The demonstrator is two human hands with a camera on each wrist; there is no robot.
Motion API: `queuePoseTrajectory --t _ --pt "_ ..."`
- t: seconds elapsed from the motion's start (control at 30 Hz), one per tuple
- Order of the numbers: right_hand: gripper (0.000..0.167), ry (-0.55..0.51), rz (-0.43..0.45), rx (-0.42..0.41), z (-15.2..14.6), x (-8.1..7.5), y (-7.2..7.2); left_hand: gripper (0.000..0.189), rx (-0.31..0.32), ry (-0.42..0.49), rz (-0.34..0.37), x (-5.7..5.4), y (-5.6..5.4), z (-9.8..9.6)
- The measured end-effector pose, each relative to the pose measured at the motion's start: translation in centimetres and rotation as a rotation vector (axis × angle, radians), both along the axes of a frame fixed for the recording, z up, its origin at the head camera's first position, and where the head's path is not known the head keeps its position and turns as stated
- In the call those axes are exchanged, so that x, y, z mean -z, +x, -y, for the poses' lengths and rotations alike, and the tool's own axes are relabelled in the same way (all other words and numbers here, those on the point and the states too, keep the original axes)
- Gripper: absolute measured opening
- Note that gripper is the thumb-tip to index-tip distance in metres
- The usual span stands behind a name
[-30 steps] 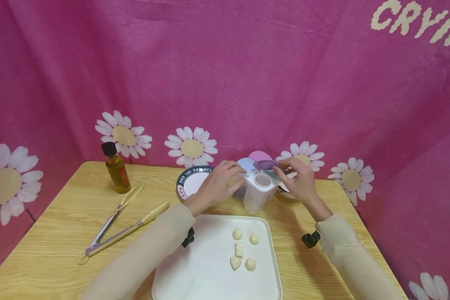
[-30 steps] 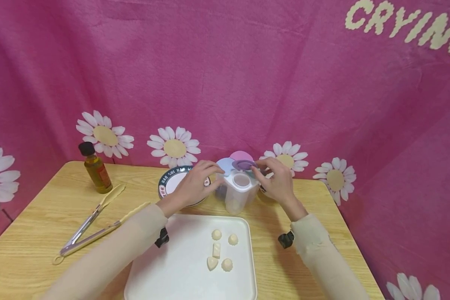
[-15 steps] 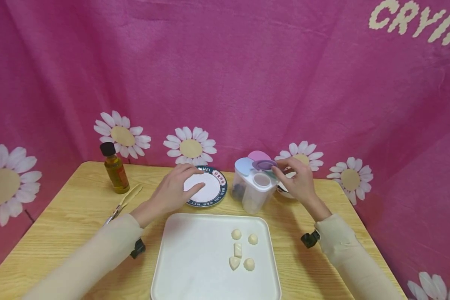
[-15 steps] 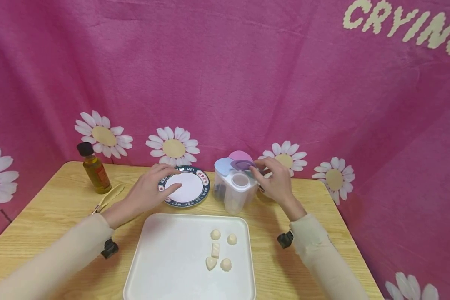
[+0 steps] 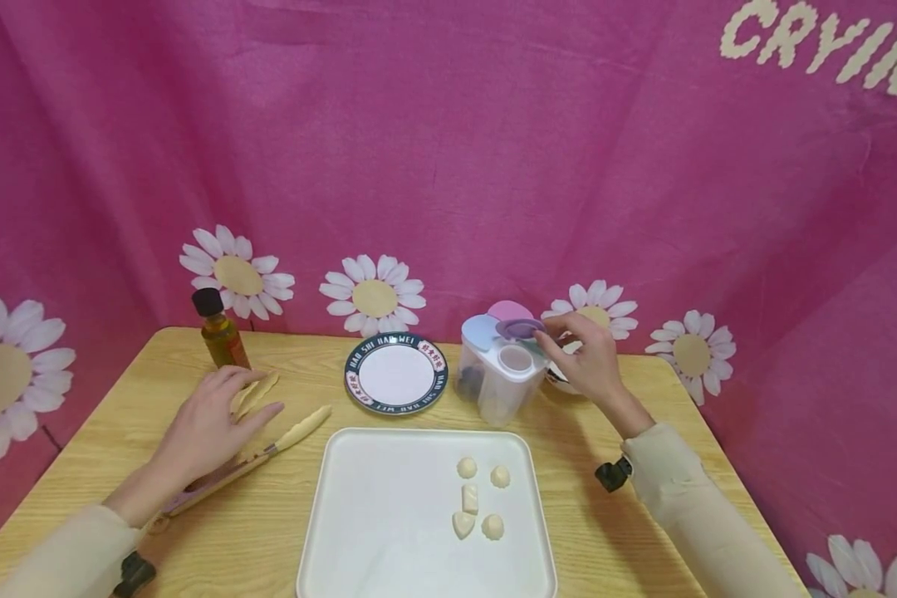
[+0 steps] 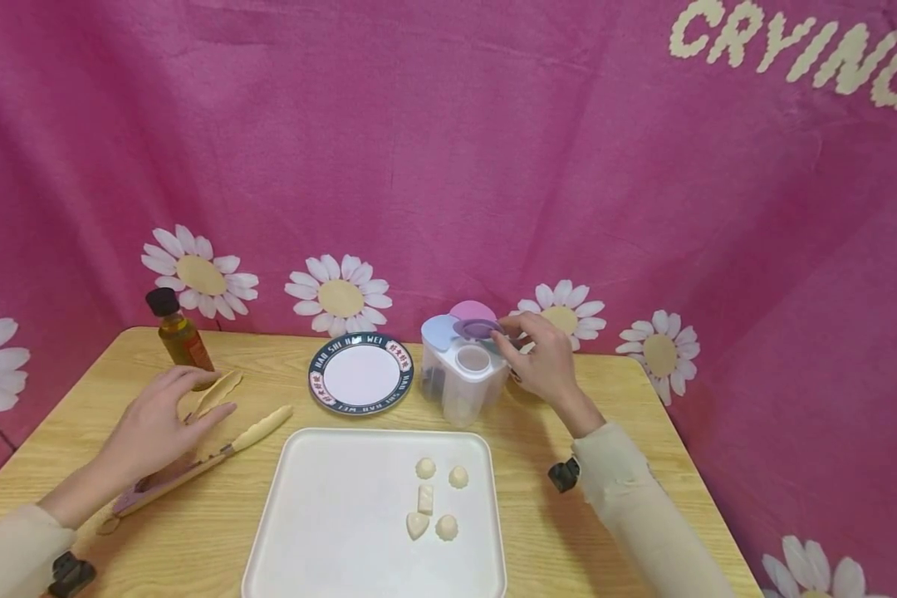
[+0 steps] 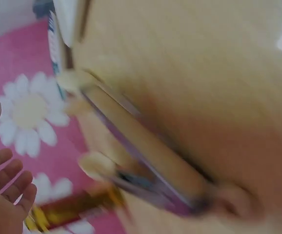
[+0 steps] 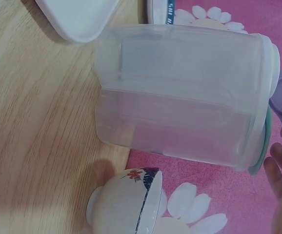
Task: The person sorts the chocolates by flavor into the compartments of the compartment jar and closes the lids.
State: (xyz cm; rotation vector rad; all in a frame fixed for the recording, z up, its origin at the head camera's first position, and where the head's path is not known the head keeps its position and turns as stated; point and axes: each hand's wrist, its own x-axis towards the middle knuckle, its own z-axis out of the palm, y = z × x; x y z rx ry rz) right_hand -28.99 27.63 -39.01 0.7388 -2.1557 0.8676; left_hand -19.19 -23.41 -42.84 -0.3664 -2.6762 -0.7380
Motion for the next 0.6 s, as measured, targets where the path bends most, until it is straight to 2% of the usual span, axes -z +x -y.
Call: queuePoseTrajectory --t 0.13,0.23,0.37,0.47,0.6 --pt "0.021 0.005 0.006 0.009 0.1 -0.1 0.1 0.065 -0.055 -0.037 0.018 1.3 1.1 2.7" --pt "0.021 0.006 0.01 0.015 0.1 0.0 0.2 0.074 -0.083 -0.058 0.042 2.3 1.7 3.8" --pt "0.021 0.002 0.01 0.014 0.0 0.1 0.1 0.088 -0.099 -0.063 0.129 3.3 2.2 4.3" --pt "0.022 -0.003 0.009 0.009 -0.1 0.2 0.0 0.096 -0.111 -0.054 0.205 3.8 2.3 4.2" --pt "0.022 0.0 0.012 0.012 0.0 0.3 -0.1 0.102 -0.125 -0.046 0.261 4.1 2.2 3.9"
